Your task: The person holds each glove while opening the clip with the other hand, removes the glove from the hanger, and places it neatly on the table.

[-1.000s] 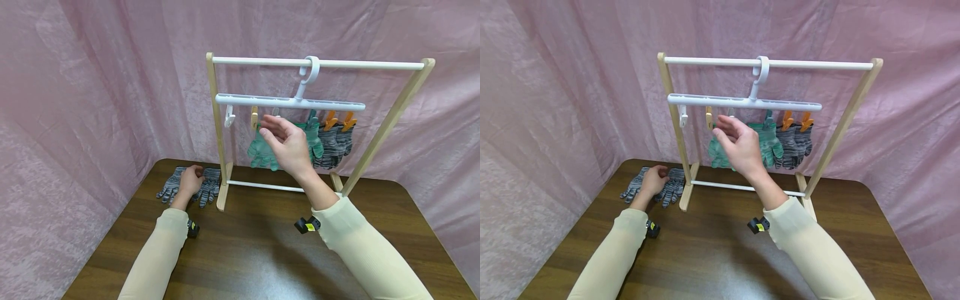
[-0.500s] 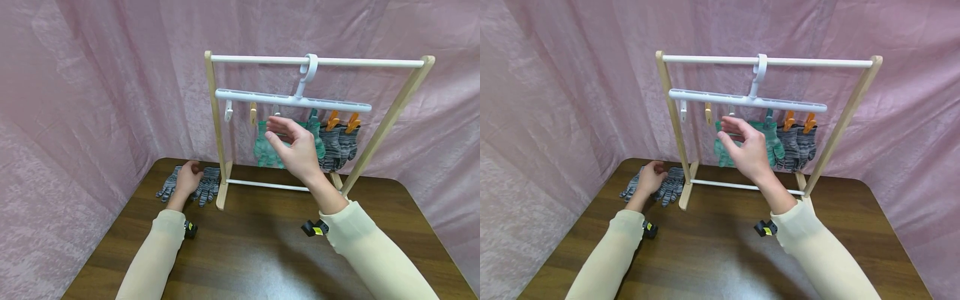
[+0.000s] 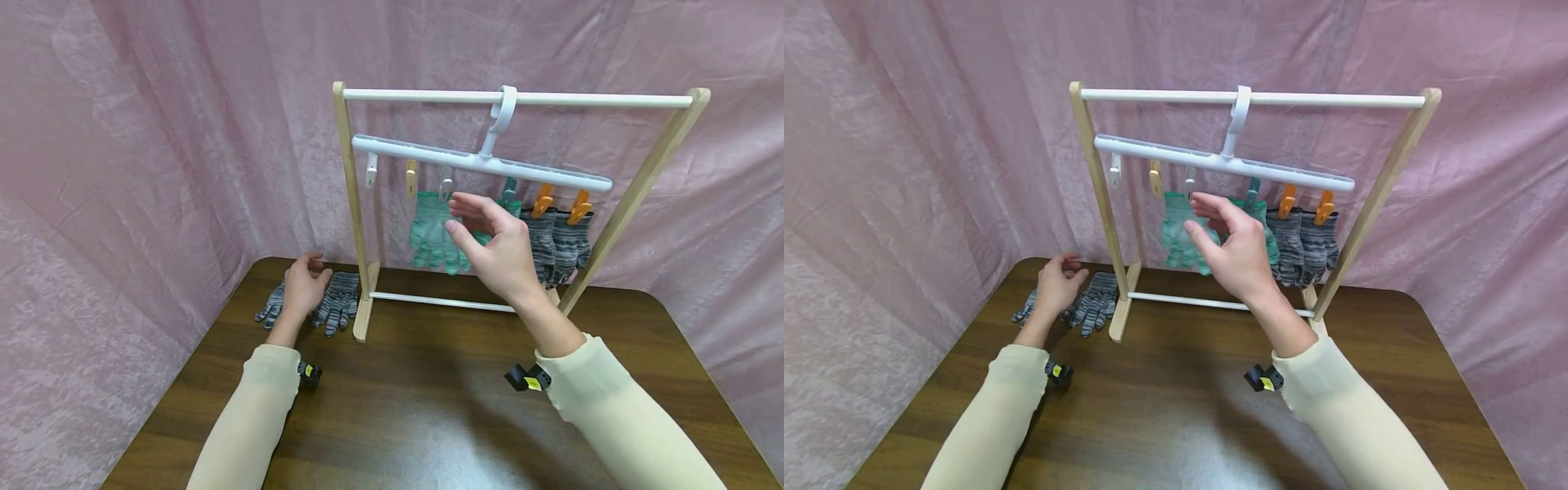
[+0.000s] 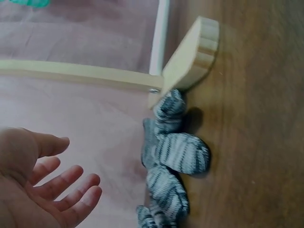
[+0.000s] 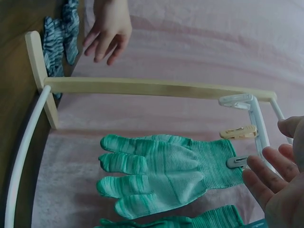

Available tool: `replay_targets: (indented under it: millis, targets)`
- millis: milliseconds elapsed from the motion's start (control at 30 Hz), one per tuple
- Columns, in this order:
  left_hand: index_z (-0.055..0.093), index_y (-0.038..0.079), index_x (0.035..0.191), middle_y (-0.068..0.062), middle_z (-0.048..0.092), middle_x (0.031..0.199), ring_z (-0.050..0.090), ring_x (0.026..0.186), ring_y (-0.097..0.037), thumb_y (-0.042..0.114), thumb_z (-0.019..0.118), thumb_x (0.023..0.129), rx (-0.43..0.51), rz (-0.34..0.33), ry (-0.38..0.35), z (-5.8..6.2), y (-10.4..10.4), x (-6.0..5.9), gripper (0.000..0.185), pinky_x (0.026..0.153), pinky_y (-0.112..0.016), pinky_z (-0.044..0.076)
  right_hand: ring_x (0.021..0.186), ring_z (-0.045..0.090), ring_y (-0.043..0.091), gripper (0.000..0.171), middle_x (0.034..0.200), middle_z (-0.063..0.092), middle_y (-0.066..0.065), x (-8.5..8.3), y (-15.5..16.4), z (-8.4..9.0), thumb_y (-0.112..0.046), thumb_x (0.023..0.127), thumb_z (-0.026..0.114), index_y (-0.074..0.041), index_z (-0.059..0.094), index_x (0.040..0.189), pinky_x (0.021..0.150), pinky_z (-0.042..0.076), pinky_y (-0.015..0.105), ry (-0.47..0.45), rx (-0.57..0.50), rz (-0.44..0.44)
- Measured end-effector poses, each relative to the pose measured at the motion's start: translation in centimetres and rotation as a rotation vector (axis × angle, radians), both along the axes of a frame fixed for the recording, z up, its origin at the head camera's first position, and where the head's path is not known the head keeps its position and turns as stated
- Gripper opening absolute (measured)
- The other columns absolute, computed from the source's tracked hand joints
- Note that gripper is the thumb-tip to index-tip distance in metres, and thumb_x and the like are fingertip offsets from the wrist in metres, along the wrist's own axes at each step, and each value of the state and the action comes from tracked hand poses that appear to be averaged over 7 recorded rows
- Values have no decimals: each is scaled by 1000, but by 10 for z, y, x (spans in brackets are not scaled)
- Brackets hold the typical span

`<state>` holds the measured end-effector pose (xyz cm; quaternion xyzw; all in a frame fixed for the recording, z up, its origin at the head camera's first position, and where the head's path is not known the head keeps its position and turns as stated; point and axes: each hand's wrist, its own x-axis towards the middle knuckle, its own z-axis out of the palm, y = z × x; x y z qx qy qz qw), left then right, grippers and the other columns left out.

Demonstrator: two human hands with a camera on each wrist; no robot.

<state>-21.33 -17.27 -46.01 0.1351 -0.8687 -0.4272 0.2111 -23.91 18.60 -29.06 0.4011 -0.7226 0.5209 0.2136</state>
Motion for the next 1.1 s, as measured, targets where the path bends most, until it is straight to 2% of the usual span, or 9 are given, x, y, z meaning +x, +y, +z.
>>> replay_targets:
  millis: [267, 433, 600, 700, 933, 1100]
  targets:
    - [60, 4, 145, -19, 68, 130, 71, 110, -36, 19, 72, 103, 34, 16, 46, 16, 5, 7, 46, 90, -52, 57, 117, 71, 24, 40, 129, 74, 9, 0, 10, -3, -8, 99, 76, -4, 68, 138, 98, 57, 46, 1, -3, -27]
    - [60, -1, 143, -22, 67, 129, 73, 107, -38, 15, 73, 102, 47, -1, 138, 26, 11, 12, 45, 90, -52, 58, 118, 70, 24, 41, 129, 74, 9, -1, 15, -4, -7, 100, 75, -4, 68, 139, 98, 57, 44, 5, 2, -43]
    - [61, 0, 140, -21, 67, 129, 74, 105, -37, 14, 74, 101, 63, -7, 219, 38, 19, 17, 44, 90, -52, 58, 117, 71, 26, 41, 128, 74, 10, -1, 21, -6, -5, 99, 76, -6, 68, 139, 98, 57, 33, -6, -13, -52]
    - [62, 1, 139, -18, 68, 127, 74, 103, -34, 14, 75, 100, 68, -8, 260, 46, 26, 21, 43, 88, -50, 59, 116, 71, 25, 41, 128, 74, 10, -2, 24, -7, -5, 98, 76, -6, 69, 138, 97, 56, 31, -12, -21, -56]
    - [63, 2, 137, -12, 69, 123, 73, 102, -29, 10, 76, 99, 86, -36, 338, 62, 47, 27, 41, 87, -41, 60, 114, 72, 23, 42, 128, 74, 11, -2, 31, -10, -4, 98, 76, -8, 69, 139, 98, 57, 34, -28, -25, -68]
    - [65, 1, 132, -14, 70, 119, 73, 99, -28, 6, 75, 98, 112, -86, 423, 71, 65, 29, 35, 84, -43, 60, 115, 72, 21, 42, 127, 74, 14, -1, 35, -12, -3, 97, 76, -8, 69, 139, 98, 56, 28, -40, -40, -72]
